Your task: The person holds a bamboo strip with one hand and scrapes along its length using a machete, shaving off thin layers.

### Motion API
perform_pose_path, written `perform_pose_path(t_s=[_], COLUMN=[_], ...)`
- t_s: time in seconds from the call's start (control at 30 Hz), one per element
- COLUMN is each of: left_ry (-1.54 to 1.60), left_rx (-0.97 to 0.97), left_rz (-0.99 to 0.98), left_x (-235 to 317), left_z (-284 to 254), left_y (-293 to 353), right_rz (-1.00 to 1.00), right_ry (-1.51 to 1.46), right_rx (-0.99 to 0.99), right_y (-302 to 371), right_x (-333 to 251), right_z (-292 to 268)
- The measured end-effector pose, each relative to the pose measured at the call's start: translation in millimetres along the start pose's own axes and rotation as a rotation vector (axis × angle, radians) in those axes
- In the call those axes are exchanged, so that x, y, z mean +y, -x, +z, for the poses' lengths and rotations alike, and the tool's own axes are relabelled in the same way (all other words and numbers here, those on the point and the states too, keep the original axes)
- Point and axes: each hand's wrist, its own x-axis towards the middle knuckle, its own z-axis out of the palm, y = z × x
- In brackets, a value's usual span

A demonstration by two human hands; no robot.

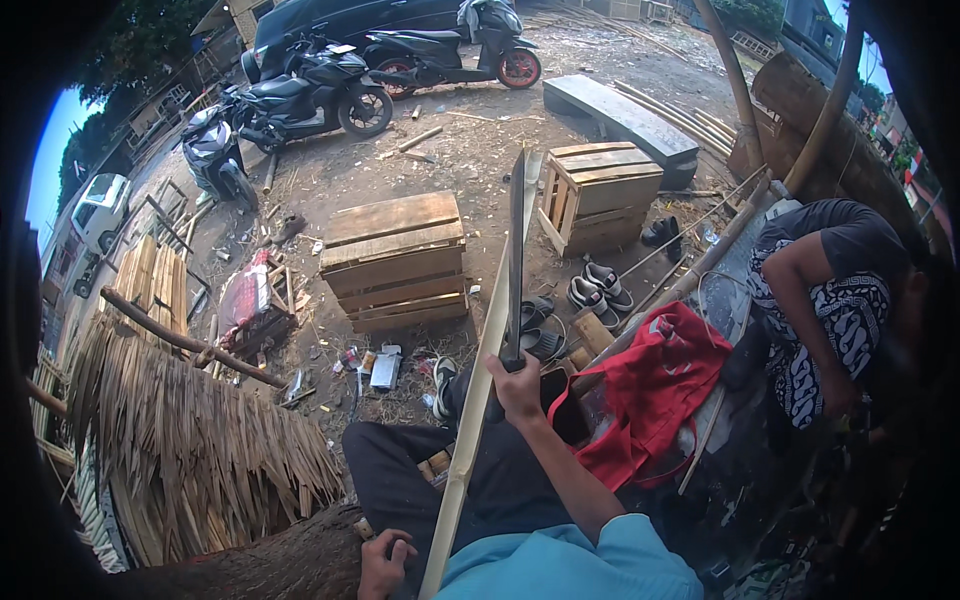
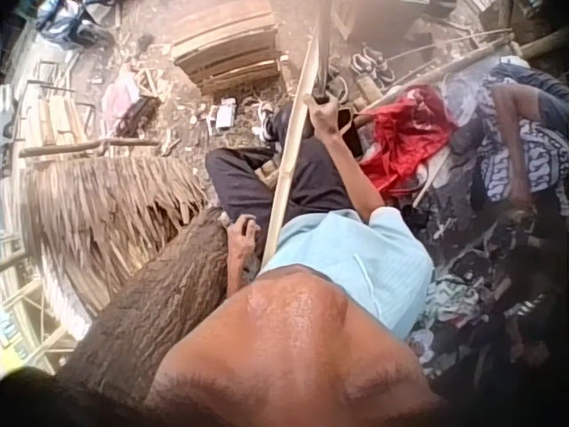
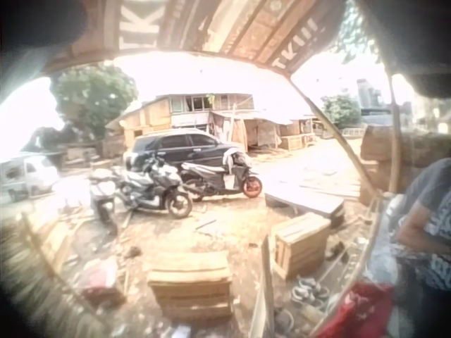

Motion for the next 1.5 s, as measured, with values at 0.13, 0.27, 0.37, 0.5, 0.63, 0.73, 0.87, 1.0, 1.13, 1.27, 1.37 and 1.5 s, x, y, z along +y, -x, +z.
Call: perform_pose_path(t_s=[0.13, 0.27, 0.37, 0.5, 0.63, 0.73, 0.87, 1.0, 1.13, 1.27, 1.37, 1.5], left_ry=[0.223, 0.486, 0.516, 0.491, 0.433, 0.406, 0.365, 0.274, 0.269, 0.31, 0.358, 0.348], left_rx=[0.08, -0.193, -0.458, -0.343, -0.278, -0.263, -0.252, -0.203, -0.192, -0.202, -0.193, -0.197], left_rz=[0.12, 0.044, -0.093, 0.003, 0.006, 0.035, 0.031, 0.091, 0.104, 0.07, 0.036, -0.007], left_x=[50.1, 100.2, 137.3, 134.8, 131.3, 134.5, 141.2, 148.5, 157.4, 161.9, 162.0, 151.3], left_z=[2.0, 19.7, 28.8, 44.0, 41.4, 39.2, 39.6, 41.2, 40.6, 41.5, 43.4, 43.1], left_y=[-80.7, -133.1, -138.2, -128.7, -124.2, -122.0, -116.1, -110.9, -105.9, -103.0, -105.9, -112.3], right_rz=[-0.098, -0.184, -0.224, -0.342, -0.518, -0.809, -1.024, -1.145, -1.135, -1.141, -1.094, -1.108], right_ry=[-0.008, 0.027, 0.097, 0.296, 0.614, 0.871, 1.052, 1.109, 1.141, 1.129, 1.153, 1.132], right_rx=[-0.012, -0.064, -0.103, -0.226, -0.269, -0.222, -0.317, -0.36, -0.415, -0.502, -0.591, -0.65], right_y=[11.3, 20.8, 15.2, 6.8, -21.4, -24.4, -37.6, -44.7, -41.7, -19.9, 1.9, 19.2], right_x=[-5.8, -30.9, -35.4, -53.8, -42.5, -63.2, -83.5, -103.3, -110.6, -115.3, -111.6, -102.2], right_z=[6.8, 11.6, -1.1, -22.5, -70.1, -83.0, -100.7, -107.0, -111.2, -104.1, -102.9, -98.6])
